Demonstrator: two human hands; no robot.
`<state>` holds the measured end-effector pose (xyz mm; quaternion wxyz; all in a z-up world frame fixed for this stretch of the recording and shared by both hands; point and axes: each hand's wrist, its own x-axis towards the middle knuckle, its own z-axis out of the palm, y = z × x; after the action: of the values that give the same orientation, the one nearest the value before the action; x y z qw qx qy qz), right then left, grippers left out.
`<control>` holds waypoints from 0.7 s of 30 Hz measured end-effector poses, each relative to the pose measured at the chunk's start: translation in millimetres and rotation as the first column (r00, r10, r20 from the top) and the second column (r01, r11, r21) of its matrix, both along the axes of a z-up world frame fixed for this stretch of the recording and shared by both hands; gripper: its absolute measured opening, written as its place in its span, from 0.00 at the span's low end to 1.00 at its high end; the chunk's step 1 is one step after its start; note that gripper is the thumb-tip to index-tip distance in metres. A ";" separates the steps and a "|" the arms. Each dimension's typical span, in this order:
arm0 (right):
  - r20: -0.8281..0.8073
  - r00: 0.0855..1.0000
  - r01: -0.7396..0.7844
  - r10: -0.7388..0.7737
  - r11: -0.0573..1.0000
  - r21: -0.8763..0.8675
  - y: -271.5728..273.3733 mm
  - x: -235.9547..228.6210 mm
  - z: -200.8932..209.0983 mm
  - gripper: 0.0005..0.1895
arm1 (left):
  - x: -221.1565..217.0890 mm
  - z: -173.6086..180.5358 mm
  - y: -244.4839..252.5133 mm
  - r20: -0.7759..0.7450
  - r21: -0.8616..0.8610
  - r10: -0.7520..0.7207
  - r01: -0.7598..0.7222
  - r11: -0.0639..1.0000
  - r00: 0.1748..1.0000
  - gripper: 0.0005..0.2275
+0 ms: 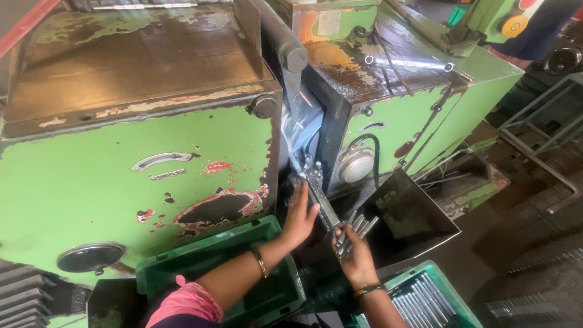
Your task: The person repeatedly picks up metal rods from a green bin and grinds them against a rotating grinding wheel on a green machine. After grinding, the rods are placed into a second green bin.
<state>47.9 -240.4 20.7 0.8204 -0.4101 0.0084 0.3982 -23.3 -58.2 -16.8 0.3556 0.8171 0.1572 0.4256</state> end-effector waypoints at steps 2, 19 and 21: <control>-0.015 1.000 0.009 -0.009 1.000 -0.019 -0.2 -0.5 1.4 0.11 | 2.9 -0.4 9.6 -0.008 0.019 0.009 -0.009 1.000 1.000 0.34; -0.070 0.997 0.033 -0.036 0.998 -0.045 -1.8 -6.3 11.6 0.18 | 9.8 2.3 44.2 -0.189 -0.146 -0.083 0.055 0.988 0.979 0.34; -0.077 0.997 0.024 -0.025 0.999 -0.021 -1.0 -5.4 12.0 0.19 | 8.9 4.1 46.6 -0.156 -0.146 -0.105 0.082 0.986 0.982 0.34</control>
<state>42.5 -241.4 32.6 0.8201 -0.4026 0.0491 0.4035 -14.4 -11.6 -12.7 0.4169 0.8291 0.1765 0.3281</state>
